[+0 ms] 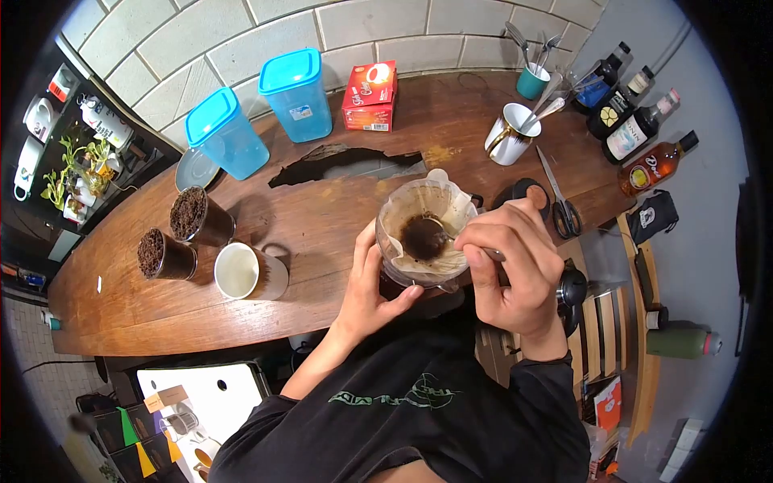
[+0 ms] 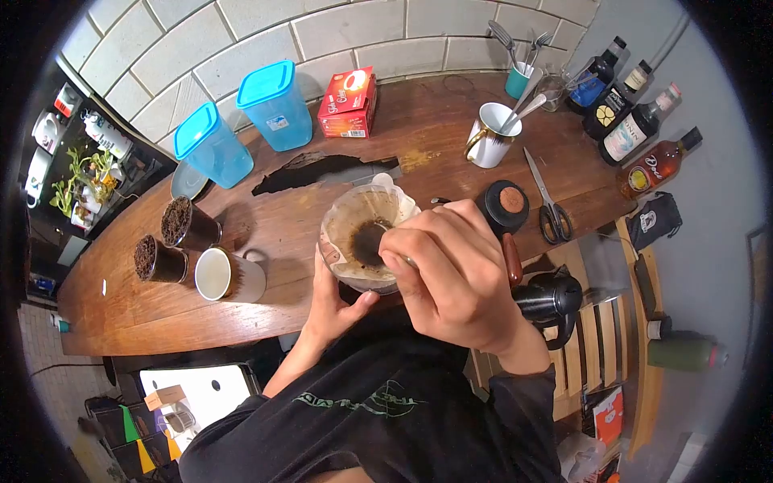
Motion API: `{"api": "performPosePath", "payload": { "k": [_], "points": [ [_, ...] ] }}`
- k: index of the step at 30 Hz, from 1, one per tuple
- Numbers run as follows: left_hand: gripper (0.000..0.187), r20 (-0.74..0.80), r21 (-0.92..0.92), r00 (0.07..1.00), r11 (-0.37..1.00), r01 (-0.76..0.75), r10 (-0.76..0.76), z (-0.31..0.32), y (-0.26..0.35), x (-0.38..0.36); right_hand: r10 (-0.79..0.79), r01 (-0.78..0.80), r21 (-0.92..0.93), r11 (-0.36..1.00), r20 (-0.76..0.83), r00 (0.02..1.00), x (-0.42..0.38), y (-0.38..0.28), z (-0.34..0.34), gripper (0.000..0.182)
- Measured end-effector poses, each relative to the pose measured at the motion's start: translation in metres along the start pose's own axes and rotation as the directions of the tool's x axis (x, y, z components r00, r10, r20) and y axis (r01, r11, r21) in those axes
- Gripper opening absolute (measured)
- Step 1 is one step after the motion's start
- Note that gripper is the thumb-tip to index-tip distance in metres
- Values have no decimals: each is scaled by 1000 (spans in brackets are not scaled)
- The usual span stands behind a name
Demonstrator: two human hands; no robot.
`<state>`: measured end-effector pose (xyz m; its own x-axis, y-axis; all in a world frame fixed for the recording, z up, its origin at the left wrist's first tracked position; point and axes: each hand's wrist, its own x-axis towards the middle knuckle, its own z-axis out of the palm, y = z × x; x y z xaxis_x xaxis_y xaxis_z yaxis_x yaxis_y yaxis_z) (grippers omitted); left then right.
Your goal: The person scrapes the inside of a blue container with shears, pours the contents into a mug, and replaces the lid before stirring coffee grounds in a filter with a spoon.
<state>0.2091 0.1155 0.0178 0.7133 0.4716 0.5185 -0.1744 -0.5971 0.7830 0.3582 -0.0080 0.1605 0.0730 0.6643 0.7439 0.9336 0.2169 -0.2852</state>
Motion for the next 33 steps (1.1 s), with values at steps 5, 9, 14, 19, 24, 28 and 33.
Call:
{"api": "performPosePath", "payload": {
  "k": [5,9,14,19,24,28,33],
  "points": [
    [72,2,14,1000,1000,-2,2,0,0,0,11,-11,76,997,7,1000,-6,-4,2,8],
    [72,-6,-9,1000,1000,6,-6,0,1,-1,-9,16,99,995,-70,998,-4,-3,-3,7],
    [73,-4,-8,1000,1000,21,-21,0,1,-1,11,-1,139,990,-73,997,-8,1,-2,7],
    [73,-5,-26,1000,999,26,-26,1,0,-1,3,0,63,998,-56,998,-6,6,1,5],
    [73,-4,-15,1000,1000,20,-20,1,-1,-3,5,5,71,997,-143,990,-4,2,-7,2],
    [73,-7,-5,1000,1000,14,-14,1,-1,-2,-1,16,142,990,-102,995,-5,0,-5,3],
    [73,4,2,1000,1000,7,-7,0,-1,-1,-8,12,86,996,-48,999,-3,6,-1,6]
  ]
}}
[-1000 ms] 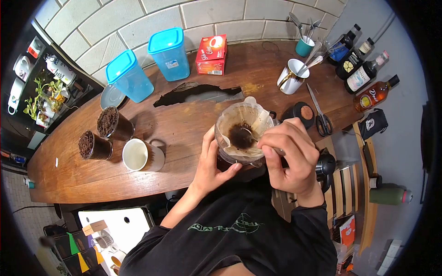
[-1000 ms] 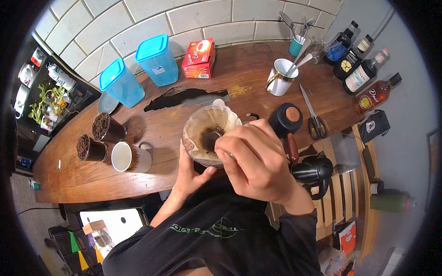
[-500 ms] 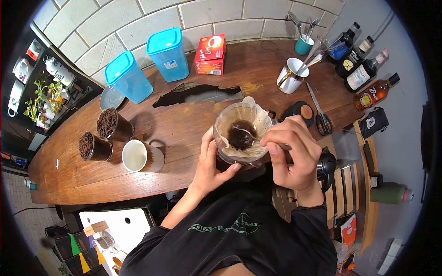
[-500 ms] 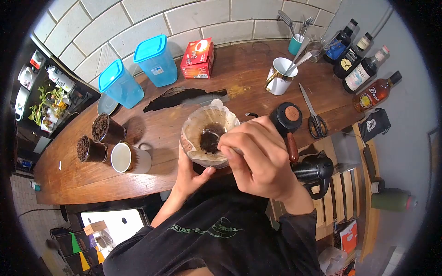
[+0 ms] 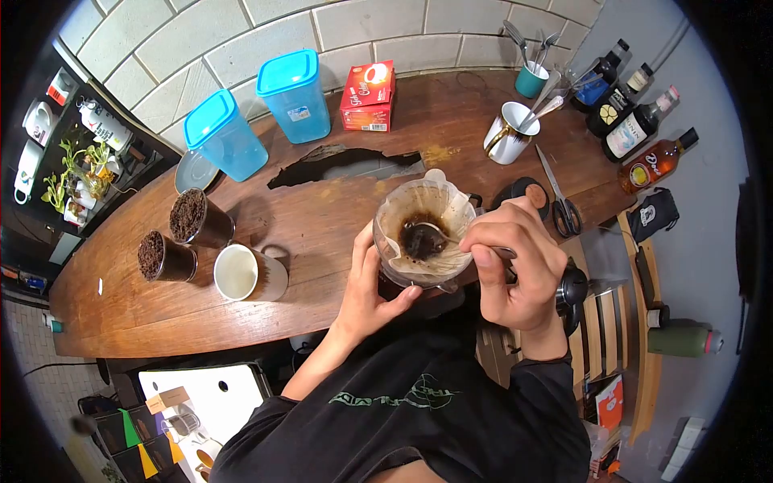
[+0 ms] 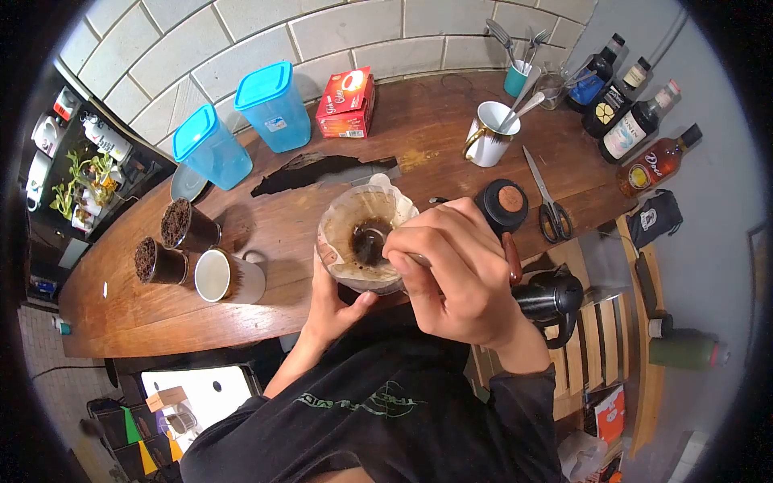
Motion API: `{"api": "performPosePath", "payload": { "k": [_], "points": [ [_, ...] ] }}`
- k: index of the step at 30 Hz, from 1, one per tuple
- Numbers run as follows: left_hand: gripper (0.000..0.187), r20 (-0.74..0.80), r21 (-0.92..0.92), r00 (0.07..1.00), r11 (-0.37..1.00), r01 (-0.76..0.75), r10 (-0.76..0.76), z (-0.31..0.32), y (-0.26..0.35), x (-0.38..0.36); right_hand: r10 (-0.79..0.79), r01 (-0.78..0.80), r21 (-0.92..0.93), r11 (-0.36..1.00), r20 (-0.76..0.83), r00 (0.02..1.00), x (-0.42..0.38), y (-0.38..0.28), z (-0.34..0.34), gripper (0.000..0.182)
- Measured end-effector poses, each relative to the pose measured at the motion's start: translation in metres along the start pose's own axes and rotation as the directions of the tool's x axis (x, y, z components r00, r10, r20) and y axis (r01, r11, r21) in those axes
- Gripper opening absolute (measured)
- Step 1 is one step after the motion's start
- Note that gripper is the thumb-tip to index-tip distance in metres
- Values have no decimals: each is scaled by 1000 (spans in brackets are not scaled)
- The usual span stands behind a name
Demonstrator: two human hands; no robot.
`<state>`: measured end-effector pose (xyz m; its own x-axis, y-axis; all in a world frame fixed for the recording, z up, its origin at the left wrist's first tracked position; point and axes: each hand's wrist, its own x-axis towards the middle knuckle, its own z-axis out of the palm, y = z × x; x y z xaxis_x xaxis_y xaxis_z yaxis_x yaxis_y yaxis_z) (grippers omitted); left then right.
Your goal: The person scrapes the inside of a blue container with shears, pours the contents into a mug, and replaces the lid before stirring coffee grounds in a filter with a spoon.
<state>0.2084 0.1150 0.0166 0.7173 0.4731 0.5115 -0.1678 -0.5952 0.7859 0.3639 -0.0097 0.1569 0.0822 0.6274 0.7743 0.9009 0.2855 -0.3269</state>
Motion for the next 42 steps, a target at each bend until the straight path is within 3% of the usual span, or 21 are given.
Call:
{"api": "performPosePath", "payload": {
  "k": [11,16,22,32,37,42],
  "points": [
    [73,2,-1,1000,1000,6,-6,0,2,0,27,-27,-6,1000,-19,999,-2,0,2,4],
    [72,-9,2,1000,1000,0,0,0,1,0,0,-3,-28,1000,-101,995,-2,1,-2,4],
    [73,-4,-2,1000,1000,4,-4,0,2,1,40,-40,-17,999,5,999,-3,-1,4,5],
    [72,-13,-5,1000,1000,11,-11,0,2,0,-3,5,74,997,-33,999,-3,-12,-5,7],
    [72,-12,6,1000,1000,-12,12,0,2,2,8,-9,14,1000,29,1000,-5,-3,2,7],
    [72,-9,7,1000,1000,-4,4,0,1,0,-31,29,-62,998,-36,999,-2,-6,-3,8]
  ]
}}
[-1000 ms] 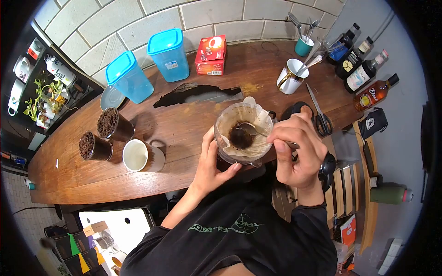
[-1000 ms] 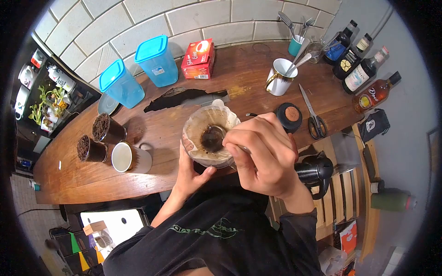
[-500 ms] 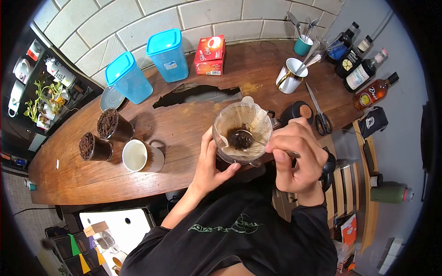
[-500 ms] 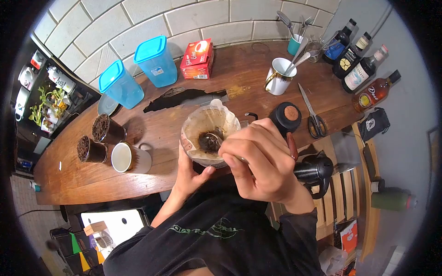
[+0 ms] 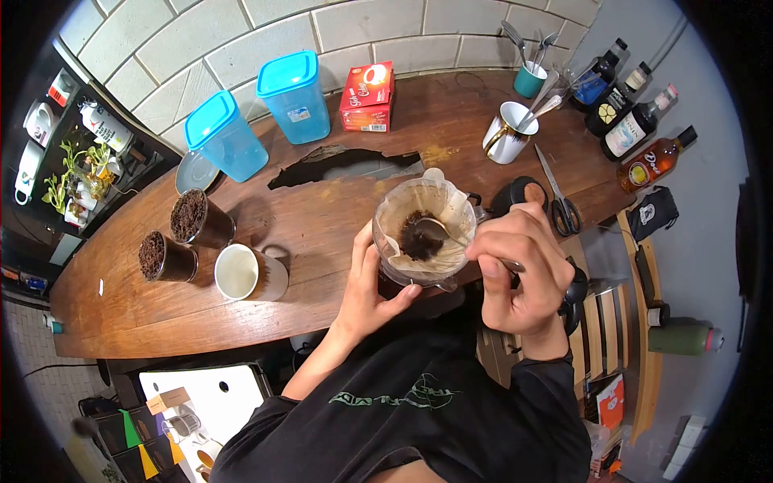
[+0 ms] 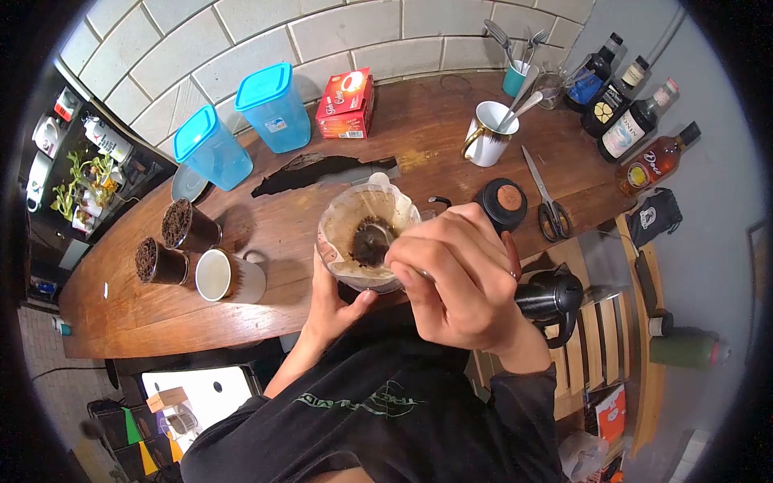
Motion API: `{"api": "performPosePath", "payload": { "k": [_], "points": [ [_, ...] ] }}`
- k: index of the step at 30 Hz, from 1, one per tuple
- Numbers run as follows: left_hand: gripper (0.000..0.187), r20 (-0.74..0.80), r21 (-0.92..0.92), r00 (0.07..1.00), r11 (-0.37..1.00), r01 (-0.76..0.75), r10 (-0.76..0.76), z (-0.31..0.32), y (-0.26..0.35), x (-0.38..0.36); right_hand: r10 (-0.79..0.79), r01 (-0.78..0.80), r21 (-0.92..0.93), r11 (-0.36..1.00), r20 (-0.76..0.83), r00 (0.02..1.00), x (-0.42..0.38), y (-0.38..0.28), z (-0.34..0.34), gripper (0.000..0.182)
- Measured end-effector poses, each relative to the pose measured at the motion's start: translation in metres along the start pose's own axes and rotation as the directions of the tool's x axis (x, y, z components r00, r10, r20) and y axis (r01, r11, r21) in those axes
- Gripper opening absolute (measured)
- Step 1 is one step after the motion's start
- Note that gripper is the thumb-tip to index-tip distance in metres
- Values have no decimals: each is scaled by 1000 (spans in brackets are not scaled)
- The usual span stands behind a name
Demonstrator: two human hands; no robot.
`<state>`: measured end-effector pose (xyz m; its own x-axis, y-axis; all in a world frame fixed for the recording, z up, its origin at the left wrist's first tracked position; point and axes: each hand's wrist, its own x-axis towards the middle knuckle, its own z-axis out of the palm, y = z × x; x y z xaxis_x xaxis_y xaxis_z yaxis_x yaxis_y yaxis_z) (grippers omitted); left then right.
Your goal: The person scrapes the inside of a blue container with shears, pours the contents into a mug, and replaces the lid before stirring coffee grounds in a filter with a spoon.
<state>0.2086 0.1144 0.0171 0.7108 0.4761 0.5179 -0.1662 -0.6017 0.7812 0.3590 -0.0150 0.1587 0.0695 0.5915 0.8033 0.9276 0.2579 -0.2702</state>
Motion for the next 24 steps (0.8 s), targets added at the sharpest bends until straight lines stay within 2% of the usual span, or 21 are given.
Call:
{"api": "performPosePath", "payload": {
  "k": [2,6,11,17,21,24],
  "points": [
    [72,0,13,1000,1000,-7,7,0,-1,0,11,-12,78,997,6,1000,-1,-4,-3,9],
    [72,5,7,1000,1000,-8,8,-1,0,1,-20,13,97,995,63,998,-2,-6,1,10],
    [73,3,11,1000,1000,3,-3,-1,3,1,-23,22,23,1000,33,999,-2,-2,1,8],
    [73,-7,-2,1000,1000,4,-4,0,1,0,-39,37,126,991,16,999,-2,-11,-3,9],
    [72,-3,-6,1000,1000,1,-1,0,0,1,-22,17,77,997,64,998,-2,-5,4,9],
    [72,1,-6,1000,1000,6,-6,0,0,0,-7,6,37,999,25,1000,0,0,3,6]
  ]
}}
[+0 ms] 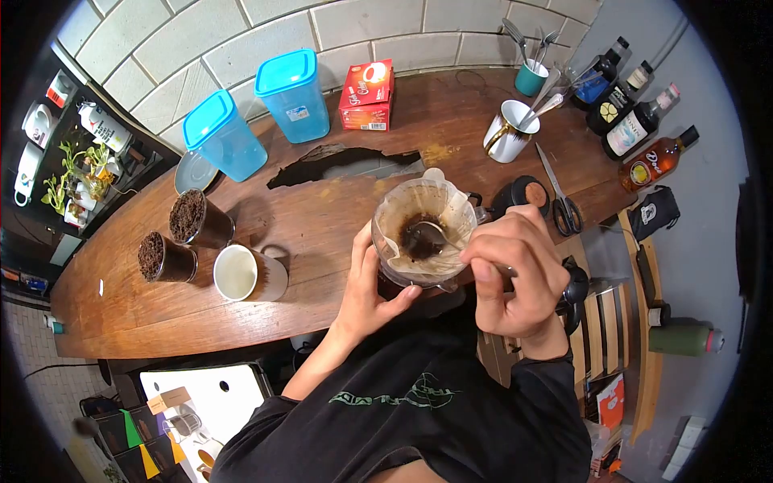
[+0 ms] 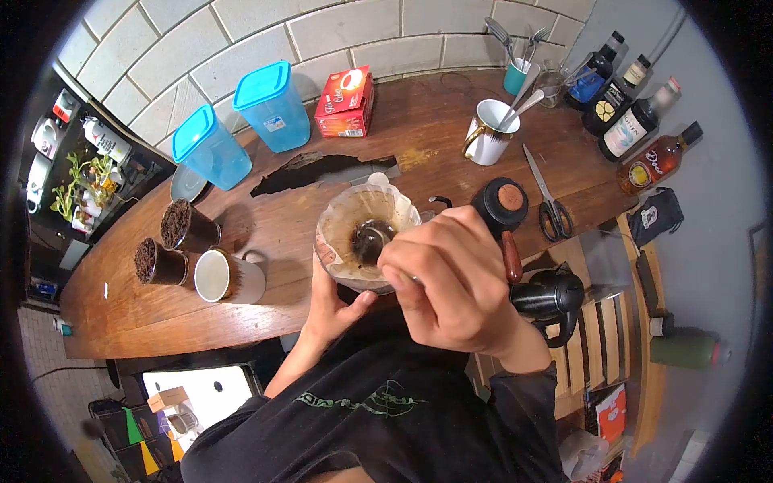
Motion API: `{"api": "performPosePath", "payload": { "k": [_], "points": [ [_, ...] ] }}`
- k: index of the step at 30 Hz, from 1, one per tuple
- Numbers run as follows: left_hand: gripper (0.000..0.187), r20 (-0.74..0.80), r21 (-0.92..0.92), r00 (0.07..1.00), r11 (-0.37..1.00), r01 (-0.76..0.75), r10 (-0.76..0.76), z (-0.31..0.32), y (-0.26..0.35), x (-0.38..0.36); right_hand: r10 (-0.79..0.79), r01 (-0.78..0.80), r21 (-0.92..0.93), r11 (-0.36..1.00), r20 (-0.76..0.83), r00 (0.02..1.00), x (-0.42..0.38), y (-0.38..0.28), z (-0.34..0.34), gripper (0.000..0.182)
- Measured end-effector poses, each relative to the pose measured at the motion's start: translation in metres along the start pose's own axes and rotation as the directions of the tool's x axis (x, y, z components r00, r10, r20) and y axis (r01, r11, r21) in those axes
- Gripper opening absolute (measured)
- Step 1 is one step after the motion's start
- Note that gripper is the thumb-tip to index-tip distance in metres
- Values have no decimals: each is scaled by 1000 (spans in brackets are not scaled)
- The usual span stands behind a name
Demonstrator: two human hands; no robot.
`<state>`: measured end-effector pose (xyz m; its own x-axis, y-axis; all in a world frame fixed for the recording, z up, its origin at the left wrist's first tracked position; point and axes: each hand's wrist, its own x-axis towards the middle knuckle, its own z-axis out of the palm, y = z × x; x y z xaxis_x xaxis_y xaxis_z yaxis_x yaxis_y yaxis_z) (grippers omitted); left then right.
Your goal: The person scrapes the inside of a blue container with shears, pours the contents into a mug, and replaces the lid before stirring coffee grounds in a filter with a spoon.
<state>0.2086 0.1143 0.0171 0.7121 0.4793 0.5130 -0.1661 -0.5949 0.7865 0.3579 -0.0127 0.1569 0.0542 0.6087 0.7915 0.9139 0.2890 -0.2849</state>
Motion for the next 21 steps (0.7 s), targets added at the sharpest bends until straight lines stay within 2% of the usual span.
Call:
{"api": "performPosePath", "payload": {
  "k": [5,10,12,15,21],
  "points": [
    [72,15,-20,1000,999,26,-26,0,-1,1,55,-56,-33,998,-38,998,3,11,-2,3],
    [74,11,-17,1000,1000,7,-7,1,-2,-1,-13,10,-51,999,-57,998,5,9,-2,5],
    [74,15,-13,1000,1000,6,-6,0,-2,0,7,-5,-40,999,30,1000,5,8,1,6],
    [74,14,0,1000,1000,5,-5,-1,0,1,2,-3,14,1000,80,997,1,4,1,7],
    [74,4,-17,1000,1000,4,-4,-1,1,1,0,1,31,1000,-4,1000,3,-7,-7,9]
  ]
}}
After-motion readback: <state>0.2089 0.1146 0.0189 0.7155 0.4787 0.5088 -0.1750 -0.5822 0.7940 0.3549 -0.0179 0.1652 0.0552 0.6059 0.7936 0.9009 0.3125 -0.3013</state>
